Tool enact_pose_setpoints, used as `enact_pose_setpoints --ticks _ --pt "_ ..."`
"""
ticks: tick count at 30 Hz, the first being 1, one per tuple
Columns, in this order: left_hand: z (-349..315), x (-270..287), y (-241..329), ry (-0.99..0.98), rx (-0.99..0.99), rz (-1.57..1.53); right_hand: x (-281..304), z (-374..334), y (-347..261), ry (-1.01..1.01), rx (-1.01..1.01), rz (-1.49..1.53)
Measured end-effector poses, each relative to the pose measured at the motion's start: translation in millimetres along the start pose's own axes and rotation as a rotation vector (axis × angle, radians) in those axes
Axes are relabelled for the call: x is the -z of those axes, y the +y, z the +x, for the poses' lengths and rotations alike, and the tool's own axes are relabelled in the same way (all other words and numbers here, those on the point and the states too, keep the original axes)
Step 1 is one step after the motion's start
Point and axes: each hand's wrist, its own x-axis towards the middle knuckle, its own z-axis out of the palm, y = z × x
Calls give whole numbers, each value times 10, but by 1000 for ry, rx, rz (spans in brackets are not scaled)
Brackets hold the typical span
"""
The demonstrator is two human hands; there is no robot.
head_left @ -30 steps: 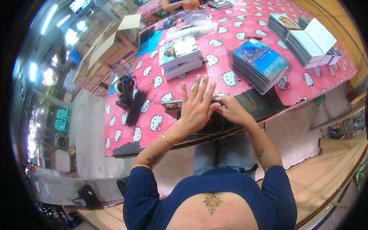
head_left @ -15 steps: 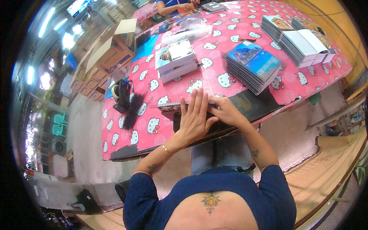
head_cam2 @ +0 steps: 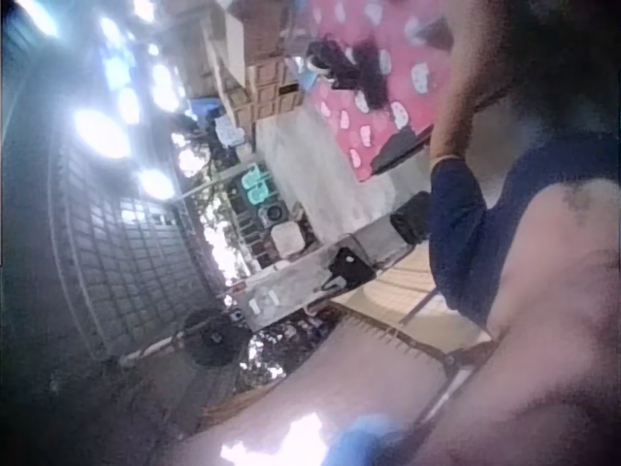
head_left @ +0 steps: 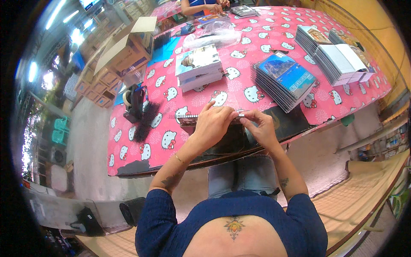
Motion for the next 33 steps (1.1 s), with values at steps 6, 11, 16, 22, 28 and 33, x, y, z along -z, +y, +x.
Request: enact_pose_setpoints --ticks 6,11,16,22,28,33 --pt "-501 -482 121 -36 -81 295 -24 -39 101 1 -120 147" --pt "-342 -261 233 303 -26 130 11 -14 2 -34 -175 53" --pt "-87 -43 -27 83 -49 50 83 125 -260 -67 -9 -23" --pt "-71 -36 -10 124 -85 79 401 500 -497 -462 7 -289" --pt "-122 -24 104 144 -65 81 50 423 -386 -159 194 -452" --pt "-165 5 39 195 -86 104 19 153 -393 -22 153 -253"
